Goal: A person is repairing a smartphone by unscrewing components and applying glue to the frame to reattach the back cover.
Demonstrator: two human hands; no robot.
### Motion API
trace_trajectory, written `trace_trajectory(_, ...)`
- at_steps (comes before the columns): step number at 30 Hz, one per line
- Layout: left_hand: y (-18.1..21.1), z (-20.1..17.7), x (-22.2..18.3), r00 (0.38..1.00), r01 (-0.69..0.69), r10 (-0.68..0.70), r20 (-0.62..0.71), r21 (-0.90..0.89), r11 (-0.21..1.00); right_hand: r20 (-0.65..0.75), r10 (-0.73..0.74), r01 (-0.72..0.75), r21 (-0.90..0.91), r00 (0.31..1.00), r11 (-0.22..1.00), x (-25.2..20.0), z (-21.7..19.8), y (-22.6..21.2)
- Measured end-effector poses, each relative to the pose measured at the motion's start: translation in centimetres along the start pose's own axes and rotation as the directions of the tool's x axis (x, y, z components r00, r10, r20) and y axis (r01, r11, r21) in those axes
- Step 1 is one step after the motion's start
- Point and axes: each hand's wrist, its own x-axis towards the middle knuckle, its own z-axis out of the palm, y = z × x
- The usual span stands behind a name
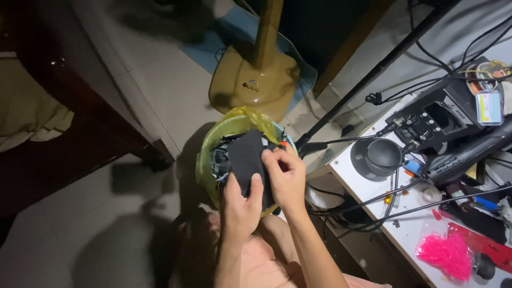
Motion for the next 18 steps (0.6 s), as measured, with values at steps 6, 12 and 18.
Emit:
trace_trajectory(6,0.3,-0.4,0.4,0.987,0.144,-0.155,-0.038,-0.203,0.968,0.117,0.106,-0.107,0.006,0.987,0.994,-2.1,-0.8,0.5)
trace_trajectory(12,-0.2,-0.3,0.4,0.996,0.036,-0.045,-0.077,-0.107,0.994,0.173,0.119,-0.132,0.068,0.978,0.989,-2.4,-2.2,0.9)
trace_trajectory(18,-0.1,0.6,-0.5,0.998,0.021,-0.018,0.059,-0.062,0.998,0.010,0.027,-0.028,0.043,1.000,0.999,1.0,-1.5,-0.7)
